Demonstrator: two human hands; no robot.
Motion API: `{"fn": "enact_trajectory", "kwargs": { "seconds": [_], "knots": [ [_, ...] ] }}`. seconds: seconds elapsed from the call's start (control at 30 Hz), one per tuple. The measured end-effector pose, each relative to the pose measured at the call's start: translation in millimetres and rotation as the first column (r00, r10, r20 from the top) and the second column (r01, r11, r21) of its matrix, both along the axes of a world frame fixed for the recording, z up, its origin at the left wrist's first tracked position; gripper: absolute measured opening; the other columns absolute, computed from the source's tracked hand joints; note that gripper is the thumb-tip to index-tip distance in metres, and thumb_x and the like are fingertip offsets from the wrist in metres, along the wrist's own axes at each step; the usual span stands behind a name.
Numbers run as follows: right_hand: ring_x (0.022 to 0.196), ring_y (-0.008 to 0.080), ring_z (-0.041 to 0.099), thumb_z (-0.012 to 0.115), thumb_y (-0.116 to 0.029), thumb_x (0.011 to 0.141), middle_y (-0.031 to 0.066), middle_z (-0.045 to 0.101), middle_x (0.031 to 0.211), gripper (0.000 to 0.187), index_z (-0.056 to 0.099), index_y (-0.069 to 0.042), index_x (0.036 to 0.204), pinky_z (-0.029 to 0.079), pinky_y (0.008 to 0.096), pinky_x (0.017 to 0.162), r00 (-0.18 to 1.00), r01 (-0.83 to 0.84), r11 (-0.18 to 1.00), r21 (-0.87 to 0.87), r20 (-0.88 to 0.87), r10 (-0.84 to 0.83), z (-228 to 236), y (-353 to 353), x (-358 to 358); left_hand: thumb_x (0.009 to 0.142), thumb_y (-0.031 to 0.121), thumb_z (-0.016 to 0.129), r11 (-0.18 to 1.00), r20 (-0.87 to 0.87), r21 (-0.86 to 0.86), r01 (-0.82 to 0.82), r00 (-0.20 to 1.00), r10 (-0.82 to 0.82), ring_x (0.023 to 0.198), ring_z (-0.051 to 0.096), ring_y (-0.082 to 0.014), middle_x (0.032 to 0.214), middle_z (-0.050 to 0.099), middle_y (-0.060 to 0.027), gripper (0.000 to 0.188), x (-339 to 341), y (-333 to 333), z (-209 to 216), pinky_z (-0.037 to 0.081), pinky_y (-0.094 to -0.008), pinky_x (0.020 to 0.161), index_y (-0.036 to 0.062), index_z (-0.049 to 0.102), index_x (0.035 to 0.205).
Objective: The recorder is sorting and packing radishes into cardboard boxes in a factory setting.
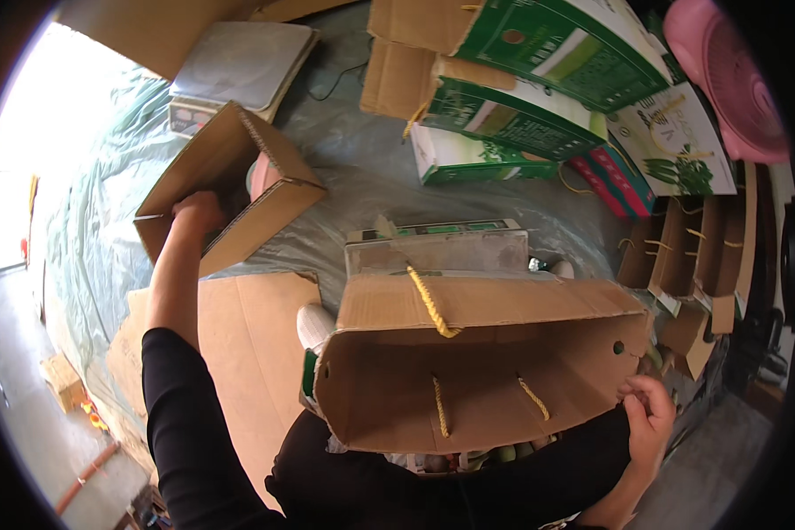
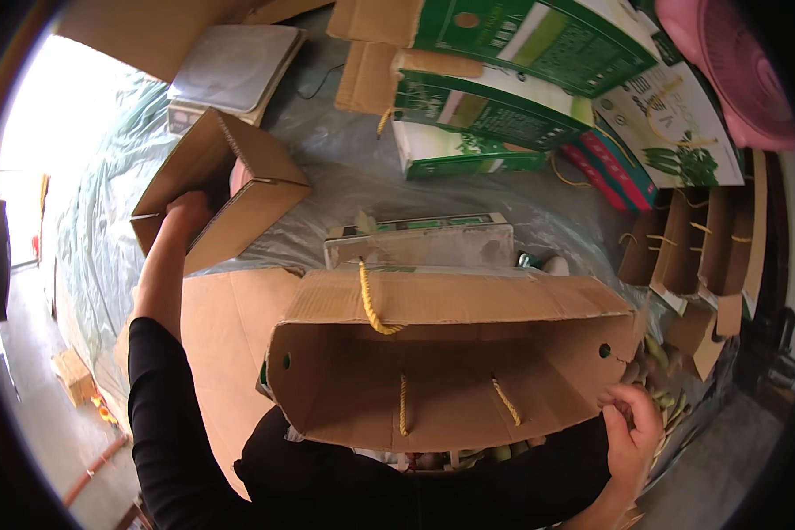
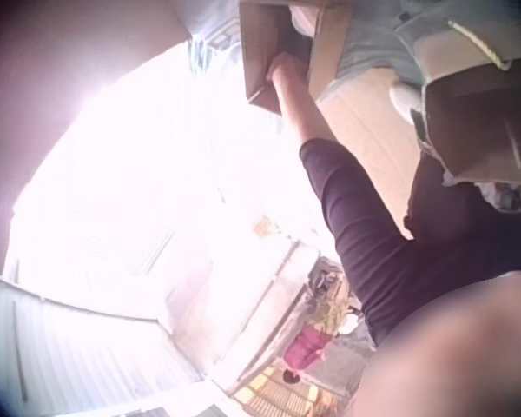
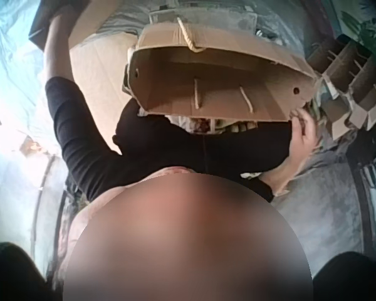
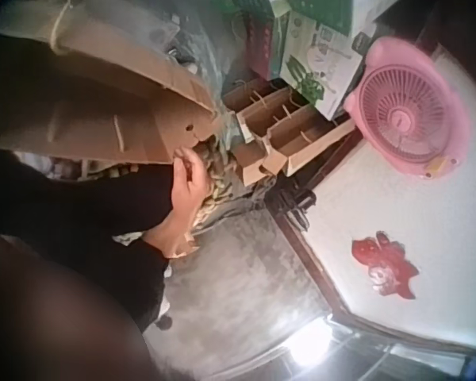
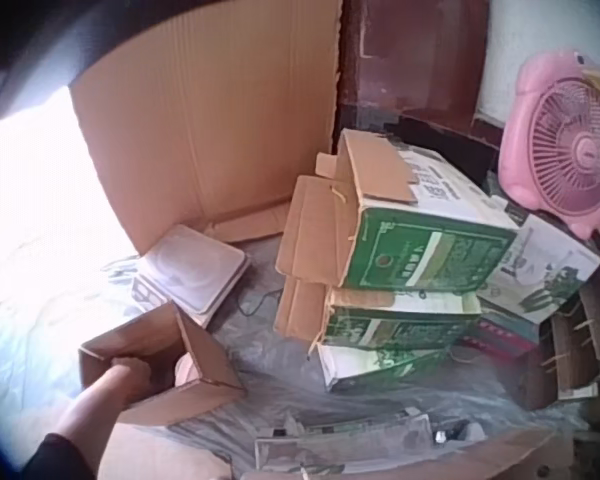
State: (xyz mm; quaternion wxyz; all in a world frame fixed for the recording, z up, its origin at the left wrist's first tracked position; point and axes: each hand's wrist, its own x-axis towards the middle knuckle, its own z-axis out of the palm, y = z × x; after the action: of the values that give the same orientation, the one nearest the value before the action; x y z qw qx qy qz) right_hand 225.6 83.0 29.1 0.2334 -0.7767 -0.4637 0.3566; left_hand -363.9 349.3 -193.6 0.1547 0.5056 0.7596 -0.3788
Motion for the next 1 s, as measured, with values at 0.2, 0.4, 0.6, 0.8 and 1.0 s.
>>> {"fn": "enact_trajectory", "kwargs": {
  "seconds": [0.2, 0.4, 0.6, 0.8, 1.0],
  "knots": [
    [0.076, 0.0128, 0.058, 0.056, 0.003, 0.08, 0.0072, 0.061, 0.085, 0.019, 0.058, 0.003, 0.099, 0.045, 0.0244, 0.071, 0.999, -0.053, 0.999, 0.009, -0.008, 0.053, 2.3, -0.9, 4.7, 0.071, 0.02, 0.067, 0.992, 0.042, -0.007, 0.129, 0.991, -0.129, 0.107, 0.059, -0.0329, 0.113, 0.063, -0.0139, 0.038, -18.7, -3.5, -7.2, 0.047, -0.0463, 0.091, 0.0093, 0.066, 0.107],
    [0.072, 0.0123, 0.057, 0.059, 0.003, 0.077, 0.007, 0.062, 0.082, 0.019, 0.06, 0.002, 0.097, 0.044, 0.0235, 0.066, 0.998, -0.056, 0.997, 0.055, 0.025, 0.055, 0.4, -1.4, 3.0, 0.072, 0.018, 0.066, 0.949, 0.064, -0.126, 0.289, 0.957, -0.283, 0.116, 0.053, -0.0315, 0.122, 0.057, -0.0139, 0.051, -51.4, -12.8, -21.0, 0.044, -0.045, 0.096, 0.0147, 0.055, 0.122],
    [0.073, 0.0129, 0.058, 0.06, 0.005, 0.075, 0.0069, 0.062, 0.081, 0.021, 0.061, 0.001, 0.095, 0.045, 0.024, 0.067, 0.998, -0.039, 0.998, 0.04, 0.041, 0.037, 2.6, -1.1, 3.9, 0.078, 0.016, 0.062, 0.948, 0.239, 0.052, 0.314, 0.918, -0.317, 0.114, 0.052, -0.036, 0.124, 0.054, -0.0184, 0.051, -41.4, -19.5, -7.0, 0.042, -0.0463, 0.096, 0.016, 0.05, 0.128],
    [0.073, 0.0151, 0.058, 0.063, 0.002, 0.074, 0.0077, 0.063, 0.081, 0.023, 0.062, 0.001, 0.097, 0.045, 0.026, 0.067, 0.987, -0.141, 0.989, 0.041, 0.081, 0.138, 7.6, 4.9, 2.1, 0.084, 0.011, 0.051, 0.917, 0.302, 0.128, 0.378, 0.866, -0.399, 0.115, 0.05, -0.036, 0.125, 0.052, -0.0194, 0.043, -50.2, -31.9, -9.2, 0.041, -0.0431, 0.097, 0.0114, 0.052, 0.127],
    [0.073, 0.0146, 0.059, 0.063, 0.001, 0.076, 0.0071, 0.063, 0.083, 0.021, 0.062, 0.001, 0.098, 0.046, 0.0255, 0.065, 0.989, -0.146, 0.987, 0.071, 0.03, 0.144, 8.3, -0.6, 6.3, 0.089, 0.015, 0.044, 0.986, 0.47, 0.157, 0.053, 0.874, -0.122, 0.117, 0.049, -0.0341, 0.128, 0.051, -0.0184, 0.038, -41.7, -32.7, 2.3, 0.04, -0.0418, 0.098, 0.0104, 0.053, 0.125]
  ]
}}
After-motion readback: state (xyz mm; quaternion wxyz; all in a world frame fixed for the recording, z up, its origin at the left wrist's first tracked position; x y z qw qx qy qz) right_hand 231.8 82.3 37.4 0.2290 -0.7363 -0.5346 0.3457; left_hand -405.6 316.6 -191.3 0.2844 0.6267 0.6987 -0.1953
